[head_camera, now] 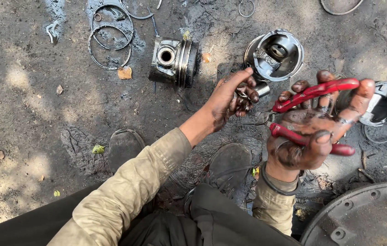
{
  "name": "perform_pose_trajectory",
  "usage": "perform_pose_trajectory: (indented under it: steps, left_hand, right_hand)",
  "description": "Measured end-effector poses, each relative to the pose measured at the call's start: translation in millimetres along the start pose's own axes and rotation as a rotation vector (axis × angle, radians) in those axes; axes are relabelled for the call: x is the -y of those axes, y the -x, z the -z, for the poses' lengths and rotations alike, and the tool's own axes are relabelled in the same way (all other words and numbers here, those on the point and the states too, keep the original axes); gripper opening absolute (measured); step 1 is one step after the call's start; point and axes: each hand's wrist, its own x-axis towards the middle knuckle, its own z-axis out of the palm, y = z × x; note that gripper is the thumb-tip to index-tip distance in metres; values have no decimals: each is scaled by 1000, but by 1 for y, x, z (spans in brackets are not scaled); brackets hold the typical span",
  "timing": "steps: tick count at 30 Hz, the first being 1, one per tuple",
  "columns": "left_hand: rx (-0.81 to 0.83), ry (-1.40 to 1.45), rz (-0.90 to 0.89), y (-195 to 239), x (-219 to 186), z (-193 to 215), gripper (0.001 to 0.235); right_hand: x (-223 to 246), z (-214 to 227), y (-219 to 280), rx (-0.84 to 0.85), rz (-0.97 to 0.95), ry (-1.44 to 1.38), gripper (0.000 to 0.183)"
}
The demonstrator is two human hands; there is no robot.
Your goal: The person handles engine pistons and connecting rods on the ground, using pliers to manipulate small components and assembling the parts.
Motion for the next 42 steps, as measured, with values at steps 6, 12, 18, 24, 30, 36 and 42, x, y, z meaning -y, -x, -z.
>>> perform_pose_trajectory:
  steps: [6, 12, 18, 24, 30, 36, 42]
  left_hand:
    - [80, 52, -19, 0, -4, 2, 55]
    - [258, 169, -33, 2, 4, -4, 84]
    - [534, 591, -1, 24, 20, -24, 77]
    - [468, 683, 33, 28, 23, -33, 71]
    - [456, 712, 44, 29, 28, -34, 66]
    - [461, 650, -22, 29, 34, -32, 60]
    - [337, 453, -96, 27, 43, -41, 58]
  right_hand:
    - [23, 5, 5, 153, 45, 83, 78]
    - [-9, 34, -4, 56, 188, -3, 70]
    - [-7, 36, -6, 12, 258, 4, 68]
    - [11, 35, -4, -19, 303, 18, 67]
    - [6, 32, -10, -26, 291, 35, 66]
    - [2, 24, -8, -50, 305, 12, 65]
    - [3, 21, -5, -47, 326, 13, 64]
